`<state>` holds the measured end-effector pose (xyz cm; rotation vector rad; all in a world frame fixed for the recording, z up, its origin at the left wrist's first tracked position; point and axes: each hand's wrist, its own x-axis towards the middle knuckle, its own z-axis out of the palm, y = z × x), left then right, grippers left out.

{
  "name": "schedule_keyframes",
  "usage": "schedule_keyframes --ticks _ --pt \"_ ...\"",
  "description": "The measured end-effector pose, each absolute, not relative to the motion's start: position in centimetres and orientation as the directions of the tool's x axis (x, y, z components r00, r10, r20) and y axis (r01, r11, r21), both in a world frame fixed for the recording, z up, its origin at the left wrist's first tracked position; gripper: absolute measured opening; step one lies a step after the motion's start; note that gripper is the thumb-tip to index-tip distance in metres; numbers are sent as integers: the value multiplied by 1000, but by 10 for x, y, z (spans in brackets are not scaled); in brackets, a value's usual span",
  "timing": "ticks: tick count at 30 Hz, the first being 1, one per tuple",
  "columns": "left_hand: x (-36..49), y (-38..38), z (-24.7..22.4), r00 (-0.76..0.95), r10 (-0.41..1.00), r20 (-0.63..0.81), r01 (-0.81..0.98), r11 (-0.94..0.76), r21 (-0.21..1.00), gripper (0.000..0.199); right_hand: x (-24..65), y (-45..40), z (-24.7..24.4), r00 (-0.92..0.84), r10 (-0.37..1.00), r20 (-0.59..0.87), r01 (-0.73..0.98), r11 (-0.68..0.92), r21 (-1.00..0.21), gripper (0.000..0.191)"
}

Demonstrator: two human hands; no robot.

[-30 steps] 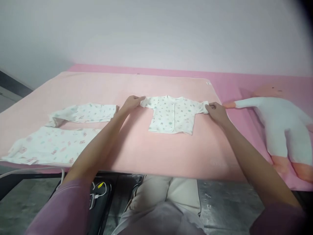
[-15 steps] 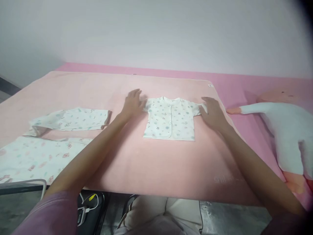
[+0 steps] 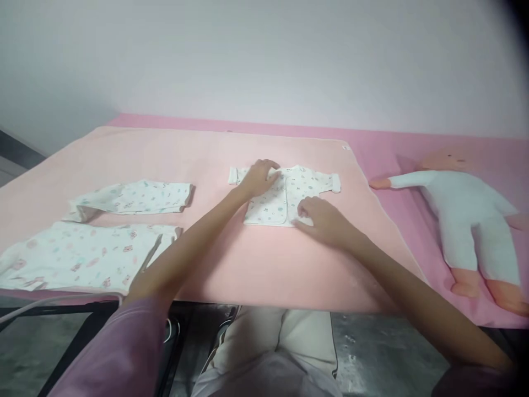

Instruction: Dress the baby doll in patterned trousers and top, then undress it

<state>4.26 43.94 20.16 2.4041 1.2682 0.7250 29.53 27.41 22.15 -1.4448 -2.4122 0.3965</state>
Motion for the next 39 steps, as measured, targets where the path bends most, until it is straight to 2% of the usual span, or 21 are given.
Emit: schedule_keyframes --ticks 2,6,10,12,14,16,19,21,23,25,27,29,31,34,39 --pt "77 446 202 545 815 196 635 -554 538 49 283 269 218 -467 883 41 813 447 -374 33" --pt "129 463 197 440 897 45 745 -393 539 39 277 278 210 -489 872 16 788 450 -419 37" --pt "145 482 198 380 925 -14 741 -296 603 32 294 283 218 -525 851 -30 664 387 -639 42" --pt "148 490 201 337 941 -45 726 -229 648 35 312 280 221 -438 898 41 599 325 -732 42" --pt "152 495 204 308 949 -62 690 -178 702 38 338 274 221 -242 956 167 582 281 -763 41" --pt "157 496 204 323 945 -49 621 -173 765 40 372 265 217 -40 971 234 646 204 -736 41" --pt "161 488 200 460 885 74 446 -302 842 46 420 247 206 64 987 148 832 29 -554 38" --pt "163 478 195 546 815 194 423 -468 776 46 436 238 198 90 987 131 905 -26 -424 33" --pt "165 468 190 594 761 262 512 -608 607 46 433 236 192 105 971 213 925 -17 -380 28" --pt "167 460 185 615 741 270 596 -661 457 50 416 243 190 48 946 319 916 86 -392 32" --pt "170 456 179 628 739 243 631 -666 398 56 393 256 188 -100 920 380 882 258 -393 43" --pt "170 456 172 637 739 219 639 -665 386 60 375 271 185 -291 892 347 828 416 -375 55" --pt "168 458 165 650 730 212 633 -674 380 64 364 284 179 -446 860 249 775 510 -372 64" --pt "163 464 160 678 713 177 629 -688 363 66 362 290 168 -555 822 129 730 555 -399 67" --pt "159 472 160 709 700 80 648 -692 319 69 364 281 160 -596 798 91 718 580 -384 66"
